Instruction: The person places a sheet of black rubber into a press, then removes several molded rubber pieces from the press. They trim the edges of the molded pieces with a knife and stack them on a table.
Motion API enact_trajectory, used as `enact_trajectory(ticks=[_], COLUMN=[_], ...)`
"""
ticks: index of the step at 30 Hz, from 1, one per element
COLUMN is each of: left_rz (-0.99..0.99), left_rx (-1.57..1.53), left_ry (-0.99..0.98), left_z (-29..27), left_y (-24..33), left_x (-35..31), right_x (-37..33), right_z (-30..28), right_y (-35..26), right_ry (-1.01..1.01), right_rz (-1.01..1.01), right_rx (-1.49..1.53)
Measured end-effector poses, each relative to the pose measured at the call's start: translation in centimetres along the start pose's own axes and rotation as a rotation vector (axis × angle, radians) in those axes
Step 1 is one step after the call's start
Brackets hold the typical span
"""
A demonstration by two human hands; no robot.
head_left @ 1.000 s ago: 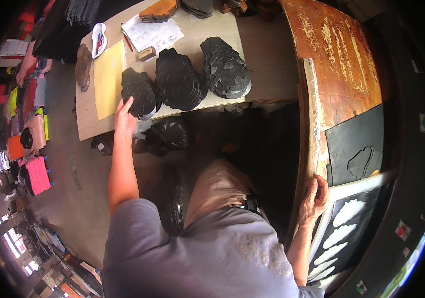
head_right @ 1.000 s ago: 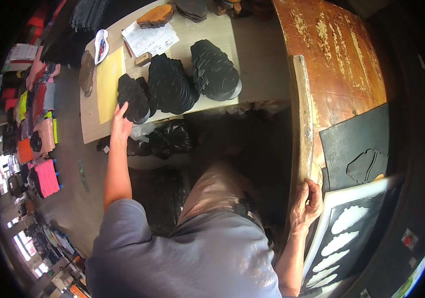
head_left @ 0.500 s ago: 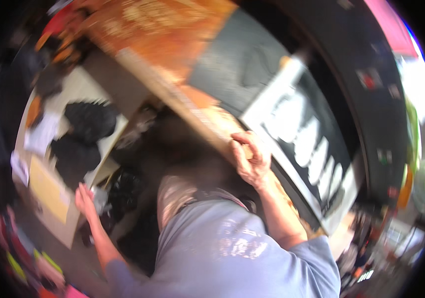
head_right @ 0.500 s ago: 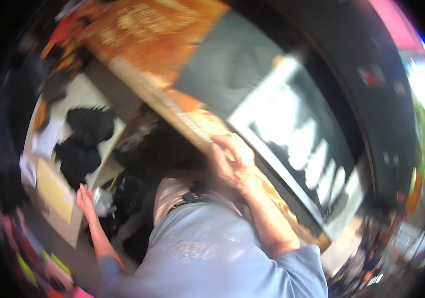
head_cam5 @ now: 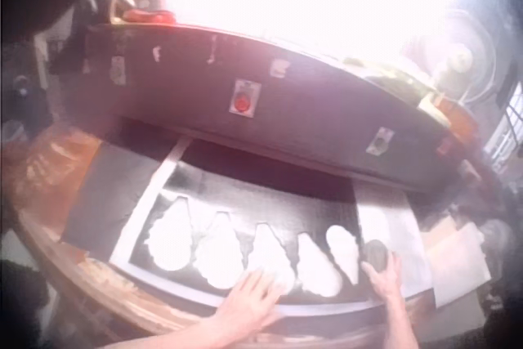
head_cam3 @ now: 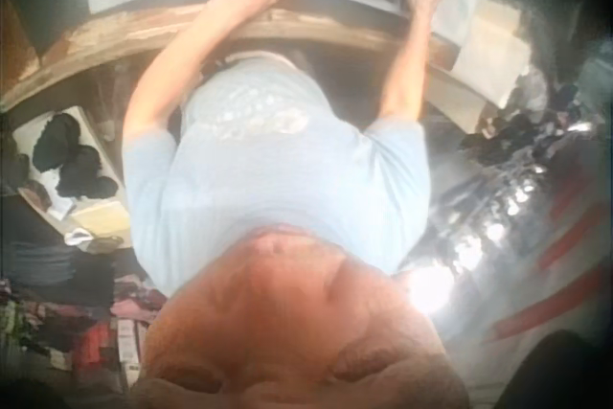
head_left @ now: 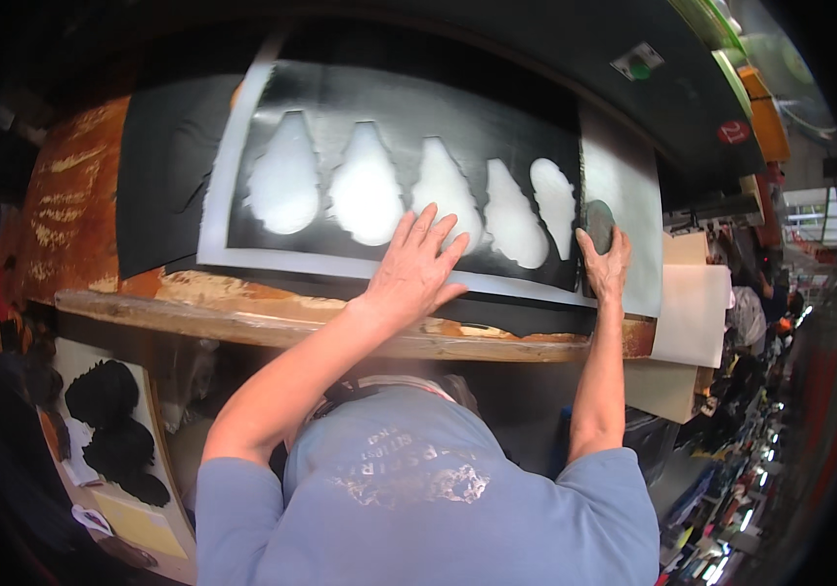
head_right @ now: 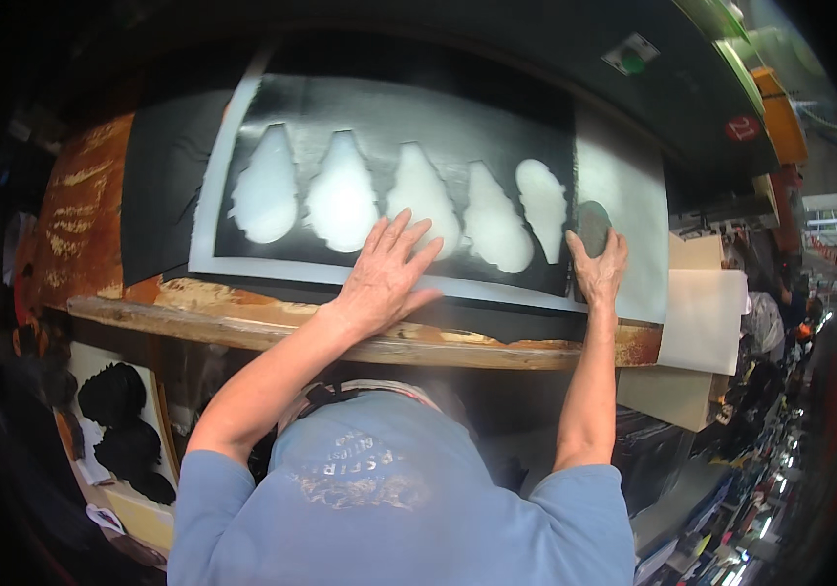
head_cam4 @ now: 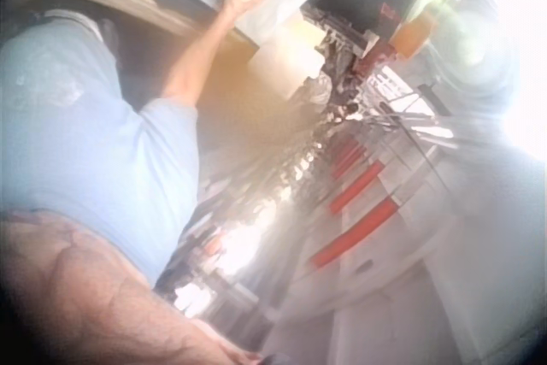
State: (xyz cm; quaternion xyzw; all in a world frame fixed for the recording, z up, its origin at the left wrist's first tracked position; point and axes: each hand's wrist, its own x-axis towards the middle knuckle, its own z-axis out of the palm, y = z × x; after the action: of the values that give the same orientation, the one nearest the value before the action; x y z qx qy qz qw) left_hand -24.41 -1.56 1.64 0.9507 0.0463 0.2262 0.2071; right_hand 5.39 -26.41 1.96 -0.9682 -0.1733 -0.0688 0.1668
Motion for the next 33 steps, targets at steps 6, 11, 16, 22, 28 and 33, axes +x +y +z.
enact_trajectory(ticks=[6,11,16,22,28,33], left_rz=[0.115,0.175,0.106,0.115,0.162,0.001], left_rx=[0.045,0.149,0.153,0.214,0.049,-0.619], left_ry=[-0.104,-0.059,-0.225,-0.478,-0.555,-0.496], left_z=[2.6,0.9,-0.6,-2.4,-2.2,-4.3], left_y=[-1.4,-0.4,1.4,5.4,8.5,4.8], left_x=[1.7,2.4,2.9,0.1,-3.2,-3.4], right_x=[1.5,1.9,2.0,3.3,2.5,-0.9], right_z=[0.8,0.5,0.9,-1.0,-5.3,-4.2], right_y=[2.8,2.5,2.7,3.5,-3.7,-17.6], right_ry=[-0.058,-0.066,-0.033,-0.108,-0.154,-0.385], right_rz=[-0.203,-0.236,-0.198,0.009,0.06,-0.042], right_rx=[0.122,0.13,0.22,0.679,1.099,1.11])
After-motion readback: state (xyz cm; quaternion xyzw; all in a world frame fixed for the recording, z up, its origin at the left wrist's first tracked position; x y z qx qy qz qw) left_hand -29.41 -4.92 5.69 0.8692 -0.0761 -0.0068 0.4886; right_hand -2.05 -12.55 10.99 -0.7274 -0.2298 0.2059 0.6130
